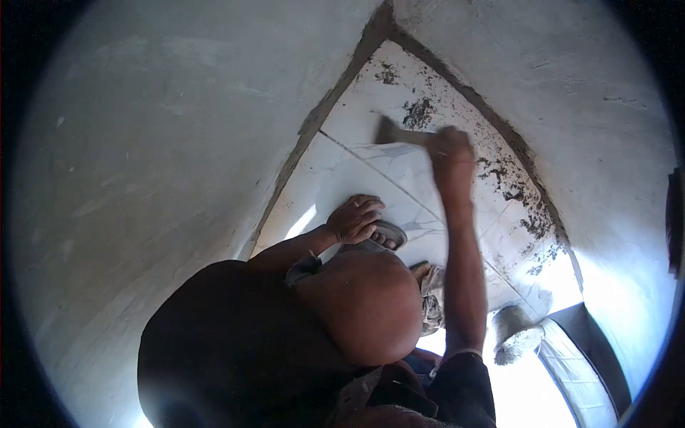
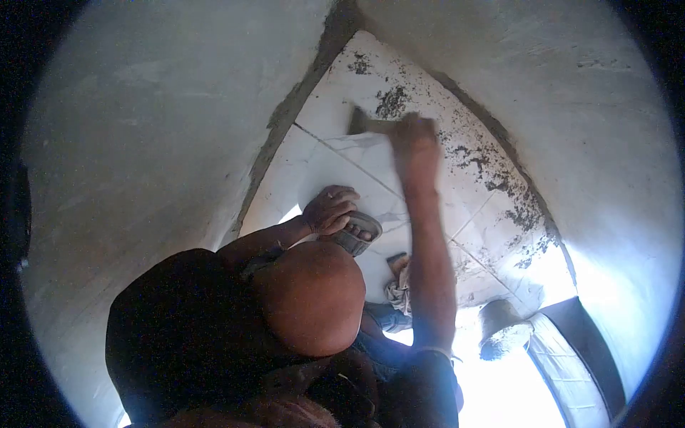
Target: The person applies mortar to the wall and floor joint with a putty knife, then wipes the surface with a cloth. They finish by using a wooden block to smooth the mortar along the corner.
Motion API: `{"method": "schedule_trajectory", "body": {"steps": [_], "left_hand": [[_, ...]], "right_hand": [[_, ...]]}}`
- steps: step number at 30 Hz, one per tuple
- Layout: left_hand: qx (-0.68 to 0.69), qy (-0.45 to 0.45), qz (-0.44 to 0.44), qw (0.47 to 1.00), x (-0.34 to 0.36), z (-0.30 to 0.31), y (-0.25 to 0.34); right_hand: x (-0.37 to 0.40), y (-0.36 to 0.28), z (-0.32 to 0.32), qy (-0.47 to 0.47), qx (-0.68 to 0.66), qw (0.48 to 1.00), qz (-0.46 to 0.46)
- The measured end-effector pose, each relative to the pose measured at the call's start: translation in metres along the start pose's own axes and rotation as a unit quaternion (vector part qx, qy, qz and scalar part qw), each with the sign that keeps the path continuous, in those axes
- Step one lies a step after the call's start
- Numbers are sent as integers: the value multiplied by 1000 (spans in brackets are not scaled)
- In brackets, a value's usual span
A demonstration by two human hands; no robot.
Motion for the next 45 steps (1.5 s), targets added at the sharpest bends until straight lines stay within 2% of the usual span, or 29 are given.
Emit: {"method": "schedule_trajectory", "body": {"steps": [1, 2, 4, 6, 8, 10, 13, 14, 15, 16, 17, 18, 20, 22, 24, 26, 27, 28, 30, 32, 34, 37, 39, 40, 41, 42, 43, 44, 45], "left_hand": [[-3, -7, 0, 1000, 0, -2, -1], [-4, -5, -2, 1000, 1, -2, 0], [-8, -8, 0, 1000, 1, -3, 0], [-18, -4, -12, 1000, 0, -1, 6], [-26, 1, -31, 999, -3, 0, 9], [-25, 3, -17, 1000, -1, -2, 7], [-13, 8, -24, 1000, -4, 3, 11], [-12, 14, -16, 1000, -3, 3, 10], [-12, 17, -16, 1000, -4, 1, 11], [7, 29, 20, 999, -6, 0, 7], [27, 39, 55, 997, -9, -2, 5], [29, 43, 50, 997, -18, -8, 9], [148, 127, 80, 978, -37, -11, 16], [419, 61, 231, 876, -72, -28, 30], [660, 83, 362, 652, -96, -42, 52], [773, 76, 349, 524, -120, -27, 83], [779, 124, 309, 532, -114, -26, 69], [776, 123, 307, 537, -111, -20, 64], [812, 189, 261, 487, -105, 6, 51], [794, 226, 258, 503, -95, 25, 51], [784, 252, 195, 532, -101, 48, 37], [726, 261, 255, 583, -111, 51, 37], [696, 270, 273, 607, -110, 58, 32], [494, 268, 296, 773, -98, 76, 25], [257, 250, 300, 884, -93, 90, 23], [257, 250, 299, 884, -93, 92, 31], [70, 285, 170, 941, -98, 108, 59], [-119, 302, 32, 945, -100, 113, 92], [-168, 231, 37, 958, -110, 105, 101]], "right_hand": [[6, 27, 16, 20, -26, 999, -12], [6, 39, 34, -17, 30, 996, -83], [-3, 17, 68, -11, 70, 997, -21], [0, 6, 51, 37, -45, 998, -6], [-4, -15, 6, 37, -93, 994, -46], [-18, -36, -20, 53, -123, 990, -34], [-17, 11, -31, 39, -37, 998, -28], [-8, 41, -26, 96, 13, 995, 36], [-1, 73, -10, 27, 63, 997, -30], [15, 103, 19, 95, 56, 991, -79], [27, 117, 50, 49, 98, 992, -66], [36, 124, 83, 34, 69, 978, -196], [59, 127, 110, 58, 65, 976, -202], [71, 102, 119, 69, 41, 981, -176], [78, 55, 108, 127, 14, 990, -68], [95, 20, 69, 98, -28, 994, -24], [93, -3, 66, 94, -56, 992, -59], [90, -19, 64, 88, -83, 988, -94], [89, -32, 47, 42, -162, 984, -54], [83, -44, 48, 28, -187, 981, -37], [76, -49, 47, 14, -208, 978, -15], [68, -39, 36, -15, -188, 982, -26], [59, -26, 38, 24, -176, 984, -11], [57, -21, 43, 27, -174, 984, -6], [58, -16, 51, 37, -153, 988, 0], [62, -15, 60, 45, -133, 990, 1], [66, -16, 63, 31, -158, 987, 5], [67, -18, 64, 30, -158, 987, 1], [69, -30, 68, 8, -167, 986, 17]]}}
Point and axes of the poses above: each hand's wrist, its own x-axis away from the middle knuckle, its own z-axis out of the back of the hand, y = z × x, the point moved 7 cm from there along -x, towards the middle knuckle, and after that the axes turned 12 degrees about x, right-handed, at the moved point
